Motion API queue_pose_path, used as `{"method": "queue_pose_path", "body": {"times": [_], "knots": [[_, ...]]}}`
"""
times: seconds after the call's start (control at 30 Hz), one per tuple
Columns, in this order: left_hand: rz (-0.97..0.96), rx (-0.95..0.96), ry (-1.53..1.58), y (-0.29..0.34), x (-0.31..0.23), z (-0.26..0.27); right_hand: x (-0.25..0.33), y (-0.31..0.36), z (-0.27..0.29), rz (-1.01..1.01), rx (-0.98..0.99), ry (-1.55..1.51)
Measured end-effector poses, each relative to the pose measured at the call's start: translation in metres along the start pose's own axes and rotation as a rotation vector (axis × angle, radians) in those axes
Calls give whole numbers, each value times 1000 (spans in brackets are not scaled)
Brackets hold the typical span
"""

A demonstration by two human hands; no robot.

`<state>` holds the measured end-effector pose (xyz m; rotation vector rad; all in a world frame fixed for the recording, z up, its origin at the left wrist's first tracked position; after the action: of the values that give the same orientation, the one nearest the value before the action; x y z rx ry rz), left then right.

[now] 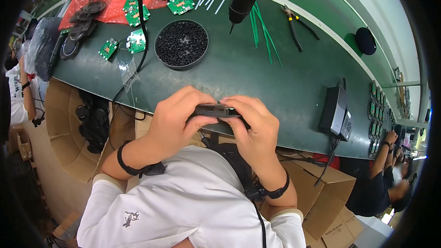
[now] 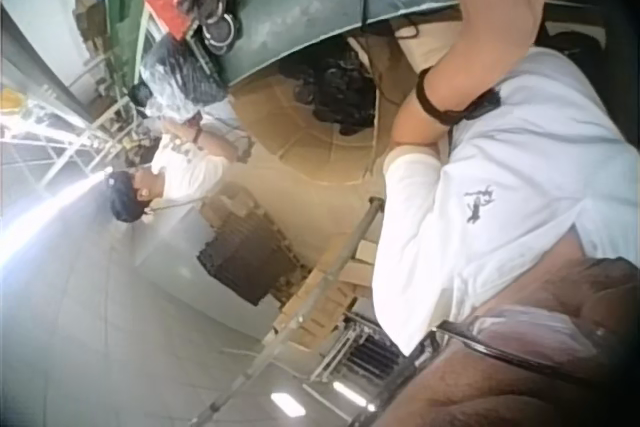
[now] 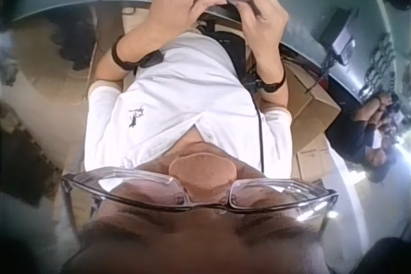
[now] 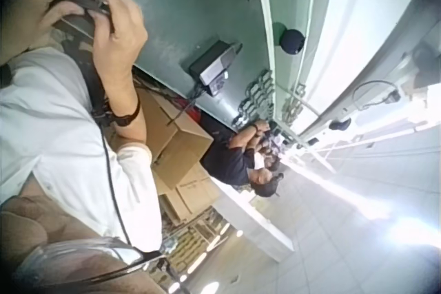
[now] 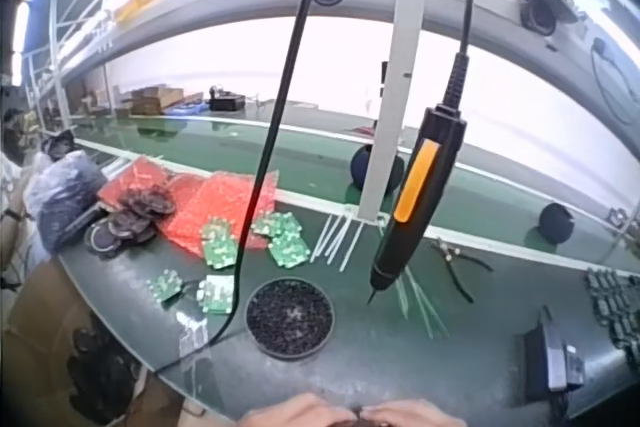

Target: The person assembles electronic components at a workbench. They use a screwdriver to separate a large circuit board into smaller pieces, then use a hot air gun to solder small components onto the boards. The person also handles a dark blue circular device, attaching wires and placing it into a plastic bag.

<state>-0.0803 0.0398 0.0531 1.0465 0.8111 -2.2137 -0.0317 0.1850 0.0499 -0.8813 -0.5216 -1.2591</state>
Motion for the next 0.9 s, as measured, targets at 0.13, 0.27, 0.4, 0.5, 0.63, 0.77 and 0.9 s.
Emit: {"method": "queue_pose_path", "body": {"times": [0.13,0.27,0.4,0.5,0.63,0.77,0.9], "knots": [[4,-12,-38,2,-3,-2,-6,3,0,-63,2,-91],[-23,-26,-42,2,-6,-2,1,4,1,-30,-20,-19],[-38,-27,-38,1,-8,-1,3,4,0,-17,-27,-12],[-65,-54,-50,1,-11,0,3,4,0,-9,-32,-17],[-40,-45,-79,3,-9,-2,1,5,-1,-18,-42,-33],[-54,-66,-63,2,-9,-2,-2,6,-1,-49,-53,-66],[-25,-40,-35,2,-6,-4,0,8,3,-17,-59,-77]]}}
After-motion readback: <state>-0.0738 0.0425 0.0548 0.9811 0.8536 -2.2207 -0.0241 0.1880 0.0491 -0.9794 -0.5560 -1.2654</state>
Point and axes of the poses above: each hand's wrist, its own y-axis away from the middle knuckle, its own z-axis out of the back of the hand, x = y × z, the point moved 10 cm from there along -y, towards the middle knuckle, and after that the axes turned 10 degrees about x, right-handed, at the moved point
